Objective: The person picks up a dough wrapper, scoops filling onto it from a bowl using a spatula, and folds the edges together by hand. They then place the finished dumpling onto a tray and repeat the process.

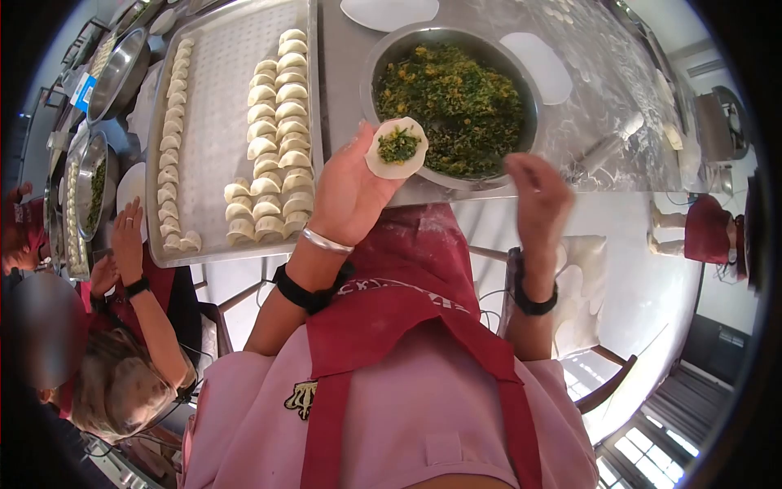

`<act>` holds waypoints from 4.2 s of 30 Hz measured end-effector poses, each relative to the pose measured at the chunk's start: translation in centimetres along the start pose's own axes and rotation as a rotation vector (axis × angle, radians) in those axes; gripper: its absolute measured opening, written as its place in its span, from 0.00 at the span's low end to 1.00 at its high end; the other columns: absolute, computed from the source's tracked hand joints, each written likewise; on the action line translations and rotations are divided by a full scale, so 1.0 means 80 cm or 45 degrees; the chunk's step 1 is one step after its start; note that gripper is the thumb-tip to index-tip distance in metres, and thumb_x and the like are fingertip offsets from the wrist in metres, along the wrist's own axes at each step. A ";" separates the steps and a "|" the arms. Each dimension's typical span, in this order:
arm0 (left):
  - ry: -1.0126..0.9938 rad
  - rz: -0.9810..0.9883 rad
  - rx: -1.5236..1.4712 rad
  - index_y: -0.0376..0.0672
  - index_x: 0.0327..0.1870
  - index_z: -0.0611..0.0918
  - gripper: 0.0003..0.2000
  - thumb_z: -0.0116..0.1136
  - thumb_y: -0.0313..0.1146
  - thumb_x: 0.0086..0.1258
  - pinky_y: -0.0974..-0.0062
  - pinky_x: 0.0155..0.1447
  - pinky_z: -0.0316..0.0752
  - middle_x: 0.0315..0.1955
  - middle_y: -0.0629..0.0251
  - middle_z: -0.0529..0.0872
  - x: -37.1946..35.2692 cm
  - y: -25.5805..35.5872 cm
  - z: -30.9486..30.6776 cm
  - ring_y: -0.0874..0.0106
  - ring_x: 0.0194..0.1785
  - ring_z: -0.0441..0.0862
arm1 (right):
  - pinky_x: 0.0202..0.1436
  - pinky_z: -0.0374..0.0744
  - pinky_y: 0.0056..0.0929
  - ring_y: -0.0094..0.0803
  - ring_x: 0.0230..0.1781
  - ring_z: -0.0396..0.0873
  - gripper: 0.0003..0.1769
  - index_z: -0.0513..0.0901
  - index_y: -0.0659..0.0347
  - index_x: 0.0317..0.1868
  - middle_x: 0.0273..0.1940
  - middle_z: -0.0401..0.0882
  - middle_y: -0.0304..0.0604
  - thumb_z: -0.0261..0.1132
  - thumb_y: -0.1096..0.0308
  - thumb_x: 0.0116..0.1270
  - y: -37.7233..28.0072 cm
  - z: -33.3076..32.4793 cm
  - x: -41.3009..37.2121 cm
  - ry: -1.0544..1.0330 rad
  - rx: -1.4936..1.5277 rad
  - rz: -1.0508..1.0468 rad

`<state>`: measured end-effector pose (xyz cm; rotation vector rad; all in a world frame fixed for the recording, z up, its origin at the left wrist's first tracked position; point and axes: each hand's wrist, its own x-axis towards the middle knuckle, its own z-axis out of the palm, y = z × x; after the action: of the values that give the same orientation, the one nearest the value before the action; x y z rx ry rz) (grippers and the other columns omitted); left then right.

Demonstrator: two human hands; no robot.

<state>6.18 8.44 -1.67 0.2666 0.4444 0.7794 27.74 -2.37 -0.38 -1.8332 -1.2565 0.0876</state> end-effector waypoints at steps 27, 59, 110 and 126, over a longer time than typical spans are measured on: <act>-0.202 0.264 0.767 0.30 0.67 0.72 0.22 0.58 0.27 0.75 0.71 0.65 0.79 0.58 0.59 0.81 -0.036 -0.025 0.046 0.72 0.60 0.80 | 0.59 0.80 0.39 0.48 0.60 0.81 0.09 0.85 0.63 0.38 0.50 0.87 0.50 0.71 0.80 0.57 -0.079 0.043 -0.003 0.099 0.387 -0.386; -0.202 0.491 0.565 0.32 0.69 0.71 0.22 0.56 0.25 0.76 0.64 0.71 0.73 0.64 0.53 0.78 -0.025 -0.037 0.040 0.66 0.65 0.78 | 0.62 0.78 0.34 0.42 0.60 0.80 0.09 0.86 0.69 0.44 0.57 0.83 0.55 0.70 0.80 0.63 -0.083 0.062 -0.004 0.102 0.905 -0.080; -0.217 0.331 1.221 0.32 0.68 0.73 0.21 0.52 0.22 0.74 0.75 0.60 0.79 0.54 0.60 0.83 -0.036 0.008 0.028 0.75 0.53 0.82 | 0.64 0.77 0.40 0.49 0.65 0.77 0.14 0.87 0.65 0.42 0.55 0.84 0.52 0.72 0.81 0.53 -0.084 0.044 0.010 -0.203 0.474 -0.401; -0.163 0.387 0.530 0.27 0.66 0.72 0.20 0.55 0.21 0.75 0.71 0.65 0.79 0.58 0.55 0.81 -0.042 -0.020 0.035 0.71 0.61 0.80 | 0.68 0.74 0.39 0.46 0.66 0.77 0.11 0.87 0.65 0.44 0.57 0.84 0.53 0.70 0.81 0.59 -0.092 0.052 -0.005 -0.114 0.749 -0.096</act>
<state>6.40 4.66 1.11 0.7820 0.4476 0.9555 20.18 0.62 2.07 -1.2838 -1.1993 0.4531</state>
